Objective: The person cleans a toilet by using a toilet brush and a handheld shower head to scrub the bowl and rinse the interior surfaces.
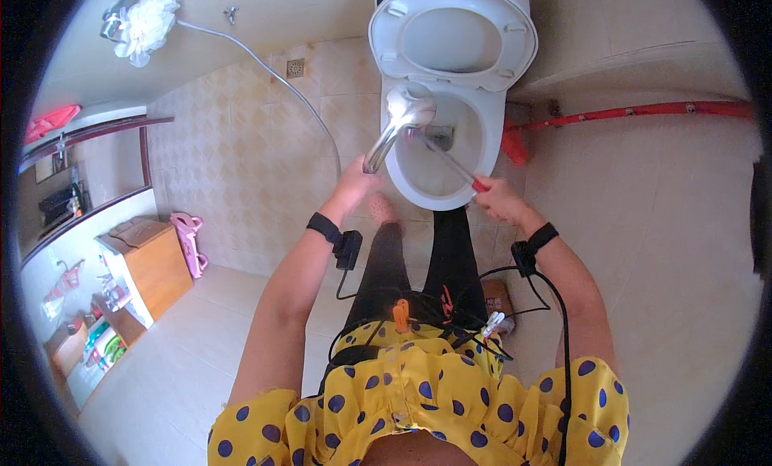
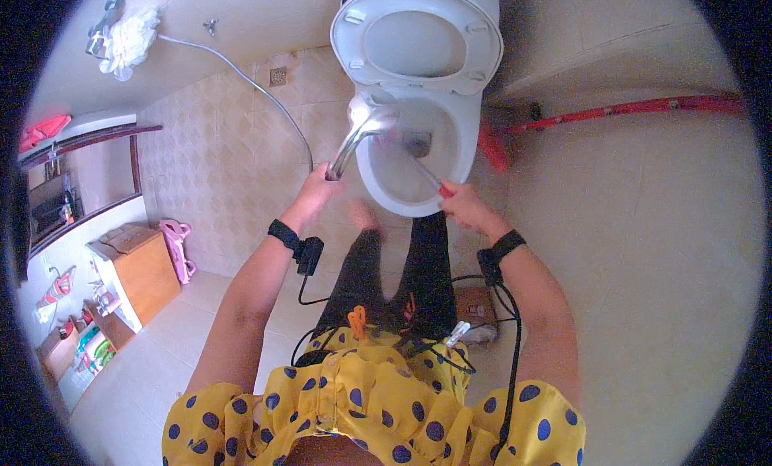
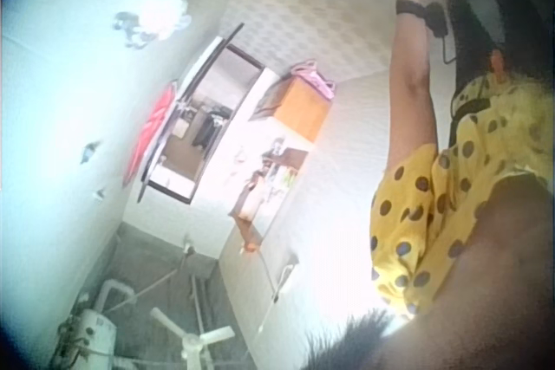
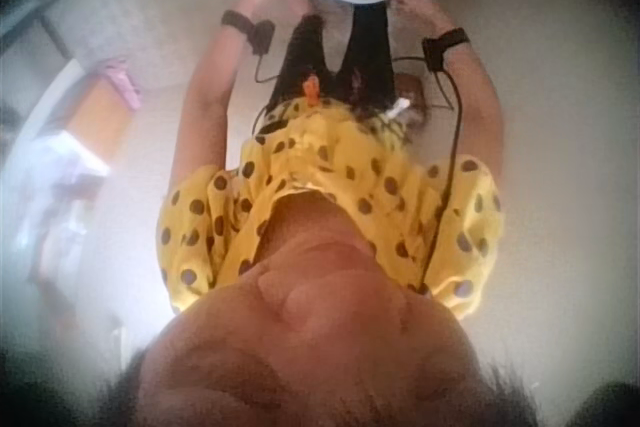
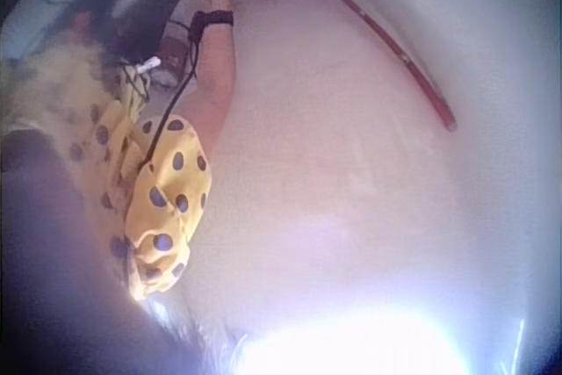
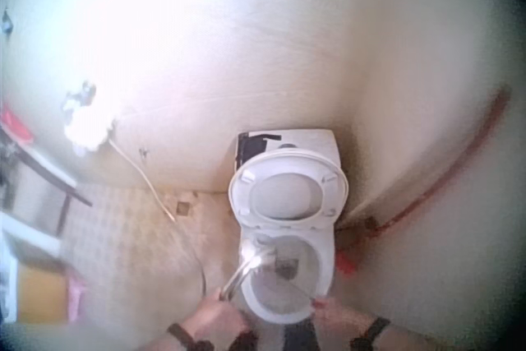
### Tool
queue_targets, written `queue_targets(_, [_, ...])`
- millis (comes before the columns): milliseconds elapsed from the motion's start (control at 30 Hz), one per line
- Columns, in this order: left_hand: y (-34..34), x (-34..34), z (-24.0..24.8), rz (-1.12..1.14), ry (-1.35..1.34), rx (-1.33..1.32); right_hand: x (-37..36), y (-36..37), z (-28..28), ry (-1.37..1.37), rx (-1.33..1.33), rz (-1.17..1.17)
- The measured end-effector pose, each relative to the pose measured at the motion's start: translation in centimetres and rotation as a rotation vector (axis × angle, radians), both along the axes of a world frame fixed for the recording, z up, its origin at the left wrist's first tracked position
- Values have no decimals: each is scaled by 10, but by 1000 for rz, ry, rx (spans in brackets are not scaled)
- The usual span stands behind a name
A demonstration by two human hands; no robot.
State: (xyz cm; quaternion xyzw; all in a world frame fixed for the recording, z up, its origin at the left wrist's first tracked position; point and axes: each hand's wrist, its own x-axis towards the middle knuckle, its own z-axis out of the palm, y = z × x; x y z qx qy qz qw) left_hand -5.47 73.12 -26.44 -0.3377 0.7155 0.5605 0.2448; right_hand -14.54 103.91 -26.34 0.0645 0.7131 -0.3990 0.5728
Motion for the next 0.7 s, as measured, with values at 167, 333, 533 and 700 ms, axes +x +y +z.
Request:
queue_targets(167, [-4,-5,-13,-112,121,-3,18,42,-9,-195,-178,-600])
queue_targets(333, [8,-26,-5,-178,233,-59,60,96,0,-352,-270,-1011])
queue_targets(533, [29,-44,-4,-439,198,-132,51,28,-10,-3,-162,-590])
queue_targets(700, [40,-50,-6,-596,330,-281,76,34,-49,236,-96,-110])
